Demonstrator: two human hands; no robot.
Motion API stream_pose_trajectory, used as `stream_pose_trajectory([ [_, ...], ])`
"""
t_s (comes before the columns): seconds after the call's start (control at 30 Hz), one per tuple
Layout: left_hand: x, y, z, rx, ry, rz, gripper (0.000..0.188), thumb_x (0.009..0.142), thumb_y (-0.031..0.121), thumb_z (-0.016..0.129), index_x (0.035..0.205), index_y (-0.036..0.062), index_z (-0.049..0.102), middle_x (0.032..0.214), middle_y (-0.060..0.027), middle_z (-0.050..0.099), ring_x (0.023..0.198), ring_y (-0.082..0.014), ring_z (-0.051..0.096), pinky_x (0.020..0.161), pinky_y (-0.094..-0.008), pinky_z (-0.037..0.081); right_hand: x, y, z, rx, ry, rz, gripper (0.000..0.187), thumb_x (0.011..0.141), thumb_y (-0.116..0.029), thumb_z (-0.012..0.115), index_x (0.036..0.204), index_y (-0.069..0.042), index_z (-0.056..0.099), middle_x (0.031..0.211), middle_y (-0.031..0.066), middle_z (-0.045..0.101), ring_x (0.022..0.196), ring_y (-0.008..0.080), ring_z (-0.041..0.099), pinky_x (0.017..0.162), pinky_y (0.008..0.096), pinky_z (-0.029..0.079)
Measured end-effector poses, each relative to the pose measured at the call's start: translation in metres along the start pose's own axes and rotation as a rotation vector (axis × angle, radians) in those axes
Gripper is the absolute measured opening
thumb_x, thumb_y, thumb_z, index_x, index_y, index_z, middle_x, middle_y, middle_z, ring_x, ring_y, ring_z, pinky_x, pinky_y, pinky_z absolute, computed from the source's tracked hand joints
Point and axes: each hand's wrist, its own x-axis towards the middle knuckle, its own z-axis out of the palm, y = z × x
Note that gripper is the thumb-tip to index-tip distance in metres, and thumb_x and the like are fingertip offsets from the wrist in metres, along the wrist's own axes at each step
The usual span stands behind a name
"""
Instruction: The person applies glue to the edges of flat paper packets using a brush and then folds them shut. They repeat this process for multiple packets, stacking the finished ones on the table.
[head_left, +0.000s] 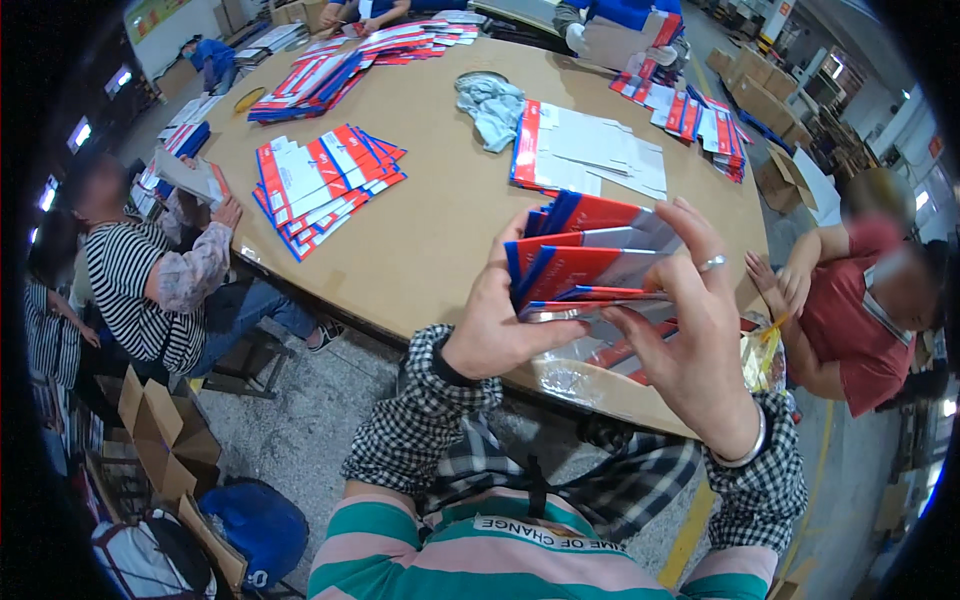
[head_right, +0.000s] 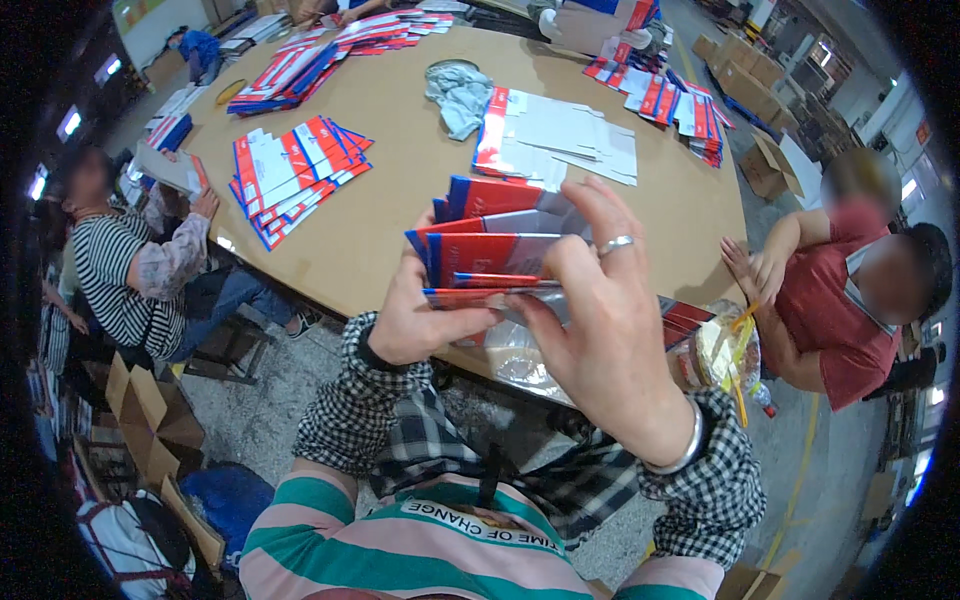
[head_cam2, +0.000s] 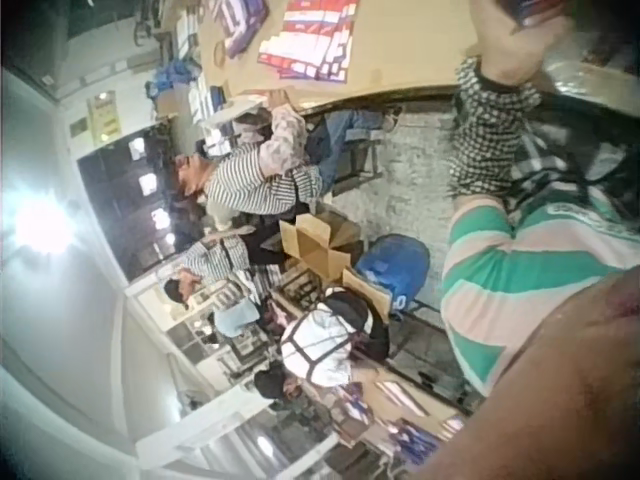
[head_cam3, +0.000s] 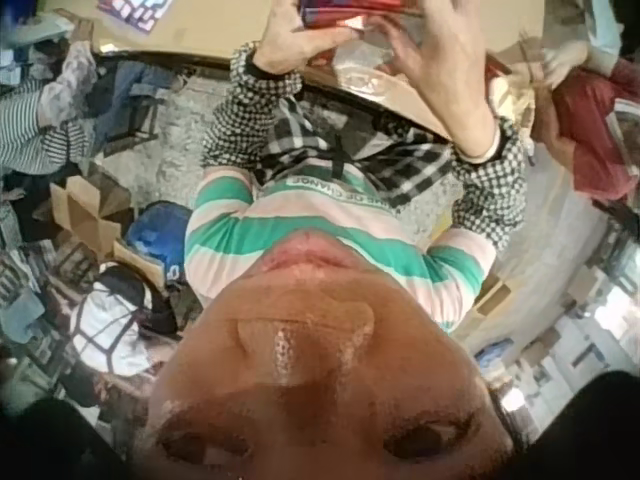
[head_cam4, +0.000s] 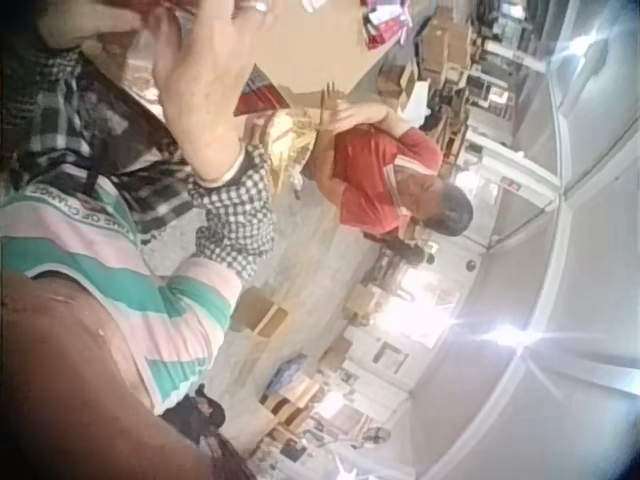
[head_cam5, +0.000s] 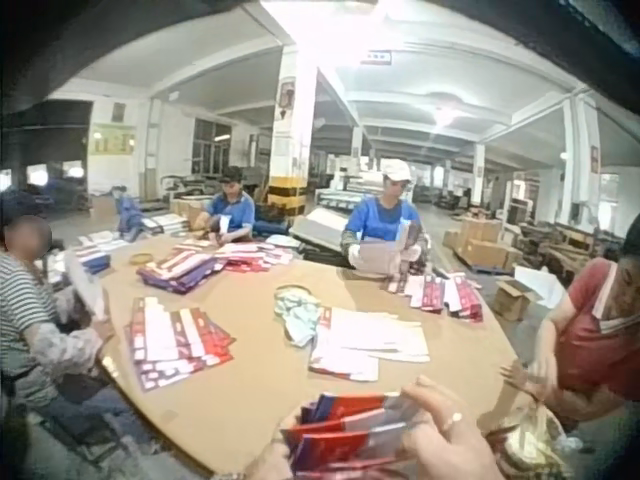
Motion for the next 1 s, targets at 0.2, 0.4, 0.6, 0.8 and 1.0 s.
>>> stream_pose_trajectory([
  [0.2,-0.004,-0.004,0.000,0.020,0.045,0.015,0.104,0.065,0.011,0.083,0.141,0.0001,0.014,0.133,-0.0157,0.039,0.122,-0.0217,0.044,0.102,-0.0346,0.037,0.005,-0.001,-0.014,-0.078,-0.120,-0.119,0.023,0.061,0.005,0.067,0.076,-0.001,0.051,0.126,0.0219,0.047,0.125,0.0431,0.038,0.098,0.0485,0.037],
  [0.4,-0.002,-0.019,0.000,-0.118,0.070,0.078,0.101,0.069,0.022,0.082,0.140,-0.0033,0.016,0.132,-0.0162,0.040,0.121,-0.0218,0.045,0.102,-0.0343,0.038,-0.005,-0.010,-0.009,-0.032,0.080,-0.007,0.027,0.064,0.003,0.071,0.088,-0.001,0.059,0.115,0.0178,0.053,0.111,0.0371,0.047,0.090,0.0438,0.040],
  [0.6,0.000,-0.014,0.001,-0.038,0.079,0.074,0.096,0.070,0.021,0.081,0.139,-0.0046,0.018,0.128,-0.0154,0.044,0.120,-0.0212,0.046,0.101,-0.0337,0.038,-0.011,-0.010,-0.009,-0.119,0.055,-0.038,0.035,0.064,-0.003,0.075,0.096,0.002,0.061,0.089,0.0125,0.055,0.079,0.0273,0.049,0.069,0.0358,0.040],
  [0.8,-0.008,-0.018,0.000,-0.160,0.091,0.109,0.102,0.072,0.041,0.077,0.139,-0.0054,0.016,0.131,-0.0161,0.041,0.121,-0.0214,0.044,0.101,-0.0346,0.037,-0.004,-0.009,-0.010,-0.087,-0.046,-0.039,0.028,0.063,-0.004,0.074,0.087,-0.001,0.059,0.089,0.0120,0.055,0.081,0.0283,0.049,0.070,0.0366,0.039],
  [1.0,-0.012,-0.027,-0.008,-0.189,0.085,0.086,0.095,0.081,0.054,0.062,0.140,-0.0040,0.016,0.129,-0.0152,0.043,0.119,-0.0210,0.046,0.101,-0.0346,0.037,-0.007,0.000,-0.010,0.201,-0.190,-0.113,0.019,0.068,0.001,0.067,0.079,-0.003,0.051,0.075,0.0118,0.054,0.073,0.0301,0.052,0.065,0.0386,0.040],
])
